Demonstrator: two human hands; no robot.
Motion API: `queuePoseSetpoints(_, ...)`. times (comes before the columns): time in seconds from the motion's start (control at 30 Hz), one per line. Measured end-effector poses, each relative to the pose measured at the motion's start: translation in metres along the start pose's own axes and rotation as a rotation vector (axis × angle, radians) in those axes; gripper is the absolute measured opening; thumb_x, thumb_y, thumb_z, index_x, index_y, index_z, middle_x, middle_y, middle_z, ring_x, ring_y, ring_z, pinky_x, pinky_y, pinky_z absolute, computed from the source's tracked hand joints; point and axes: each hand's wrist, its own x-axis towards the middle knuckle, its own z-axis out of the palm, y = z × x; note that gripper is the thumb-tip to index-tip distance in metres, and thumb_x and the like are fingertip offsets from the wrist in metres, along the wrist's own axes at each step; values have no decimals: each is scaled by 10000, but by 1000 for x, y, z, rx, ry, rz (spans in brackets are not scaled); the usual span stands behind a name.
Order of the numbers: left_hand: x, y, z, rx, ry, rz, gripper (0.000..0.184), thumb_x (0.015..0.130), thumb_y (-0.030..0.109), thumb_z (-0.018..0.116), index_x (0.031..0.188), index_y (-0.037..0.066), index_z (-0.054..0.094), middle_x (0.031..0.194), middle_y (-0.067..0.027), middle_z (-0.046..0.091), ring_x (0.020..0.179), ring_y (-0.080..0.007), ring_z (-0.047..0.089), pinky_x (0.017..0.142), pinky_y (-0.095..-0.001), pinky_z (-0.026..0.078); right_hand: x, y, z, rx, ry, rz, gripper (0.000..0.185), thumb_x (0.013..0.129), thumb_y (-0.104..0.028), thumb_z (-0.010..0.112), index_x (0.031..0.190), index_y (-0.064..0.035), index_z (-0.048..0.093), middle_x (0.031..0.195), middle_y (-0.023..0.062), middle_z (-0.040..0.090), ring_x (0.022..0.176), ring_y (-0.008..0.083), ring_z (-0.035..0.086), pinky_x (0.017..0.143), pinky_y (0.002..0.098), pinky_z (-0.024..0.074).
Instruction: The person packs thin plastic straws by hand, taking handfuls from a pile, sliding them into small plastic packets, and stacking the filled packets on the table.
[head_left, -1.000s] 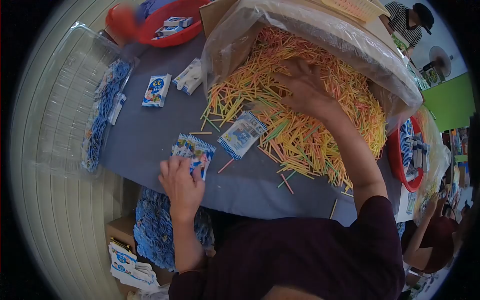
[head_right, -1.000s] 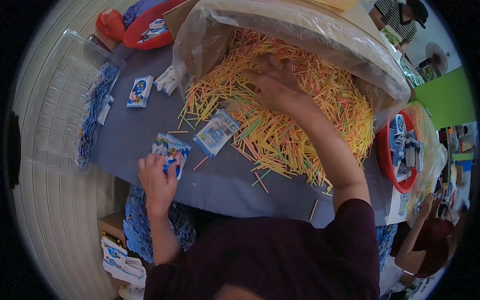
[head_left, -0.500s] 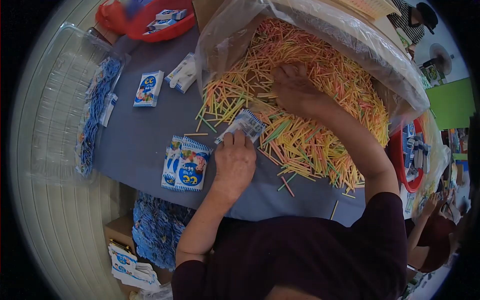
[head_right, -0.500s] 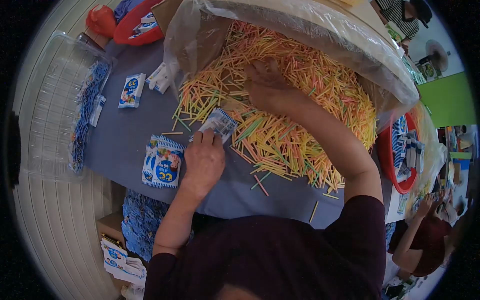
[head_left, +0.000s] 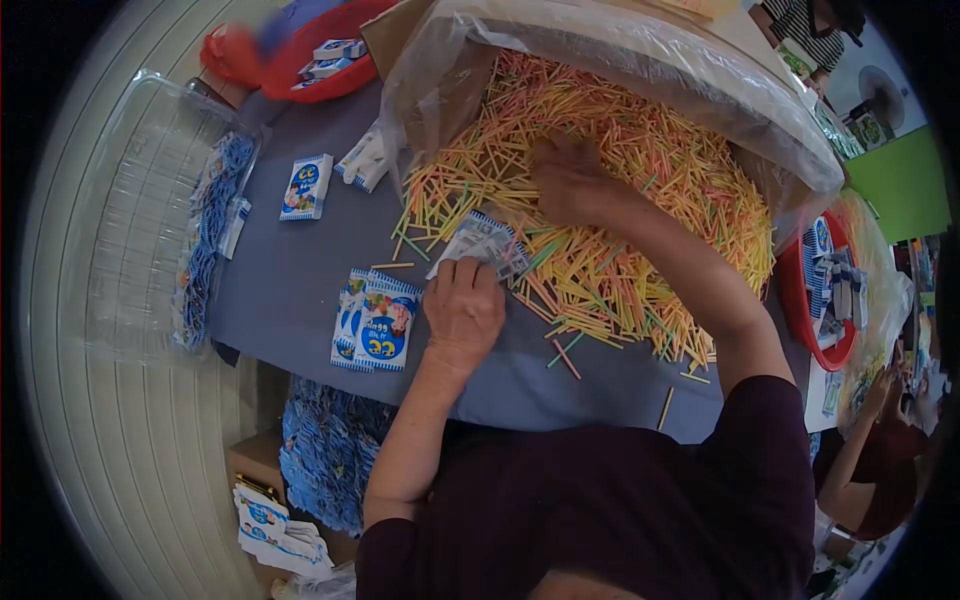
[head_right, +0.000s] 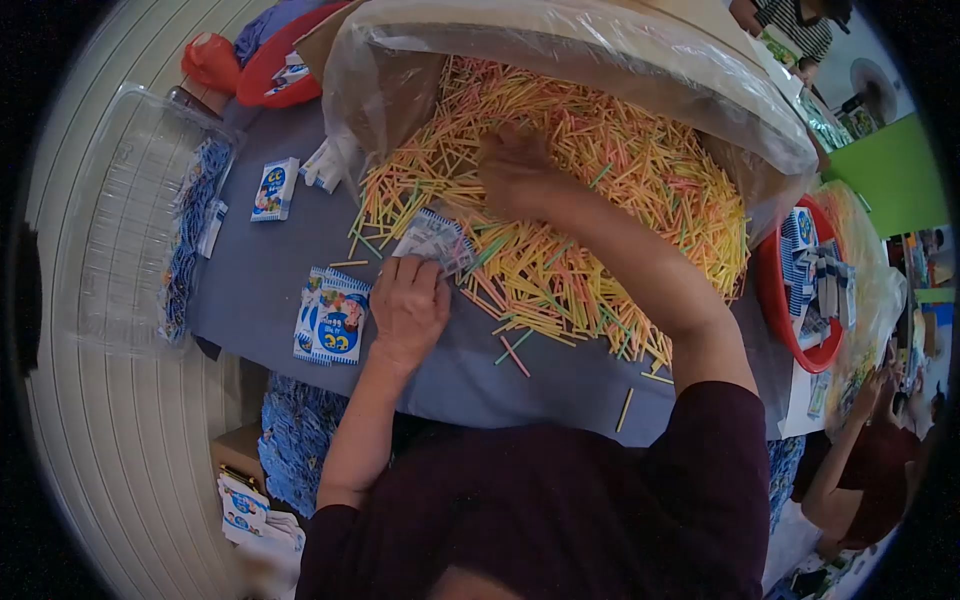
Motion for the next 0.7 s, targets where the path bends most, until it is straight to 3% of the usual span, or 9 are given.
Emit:
queuePoseSetpoints(0.07,5,0,-5,-33,44,-66,105,676,62,663,777,34,662,825,-86,556,862,-283,563,691,-411,504,2,15,9,84,45,34,362,822,-112,534,1141,28,634,1445,210,384,1362,352,311,1090,569,260)
queuePoseSetpoints(0.13,6,-3,-5,-170,0,-148,104,703,76,666,797,33,658,835,-77,544,872,-291,554,716,-432,486,-6,31,23,390,581,-9,327,884,-144,524,1163,0,617,1335,176,499,1245,304,456,1017,473,373)
queuePoseSetpoints(0.17,7,-5,-9,-175,-3,-152,104,703,76,666,797,33,658,835,-77,544,872,-291,554,716,-432,486,-4,39,29,389,574,-7,327,884,-144,524,1163,0,617,1335,176,499,1245,304,456,1017,473,373)
queuePoseSetpoints(0.23,14,-11,-16,-38,27,-39,131,730,74,664,852,26,666,878,-87,554,867,-299,546,713,-429,477,2,55,27,1242,545,-62,438,883,-243,540,1272,-45,586,1268,208,591,1170,350,566,969,479,444)
queuePoseSetpoints(0.33,2,-15,-3,54,0,69,152,738,48,657,888,22,669,885,-98,564,857,-307,545,694,-419,465,-4,51,25,1132,682,5,314,947,-257,571,1149,-19,605,1027,110,672,961,238,634,880,332,476)
queuePoseSetpoints(0.43,-3,-13,-8,-71,-19,-20,172,727,18,643,897,10,668,898,-112,569,854,-313,546,687,-421,458,-1,36,20,707,671,123,332,951,-304,607,1136,-29,620,1015,126,671,993,209,622,862,350,487)
queuePoseSetpoints(0.57,0,-23,-17,-116,-85,-96,149,741,1,652,886,1,681,877,-117,589,836,-323,559,696,-421,464,9,42,21,769,686,-17,376,953,-372,621,1101,-26,635,1007,149,679,983,217,642,863,356,495)
queuePoseSetpoints(0.63,3,-29,-16,-333,-23,-176,138,730,-10,696,868,-6,699,819,-125,607,813,-335,575,708,-427,476,25,51,24,848,494,47,379,888,-385,698,1024,-32,684,953,150,702,891,303,663,858,407,512)
queuePoseSetpoints(0.7,5,-29,-17,-357,2,-192,114,745,-3,727,855,-13,697,801,-123,620,772,-299,597,670,-397,478,21,54,30,1100,636,-26,388,923,-408,658,1026,-35,675,871,108,682,856,270,656,823,407,509)
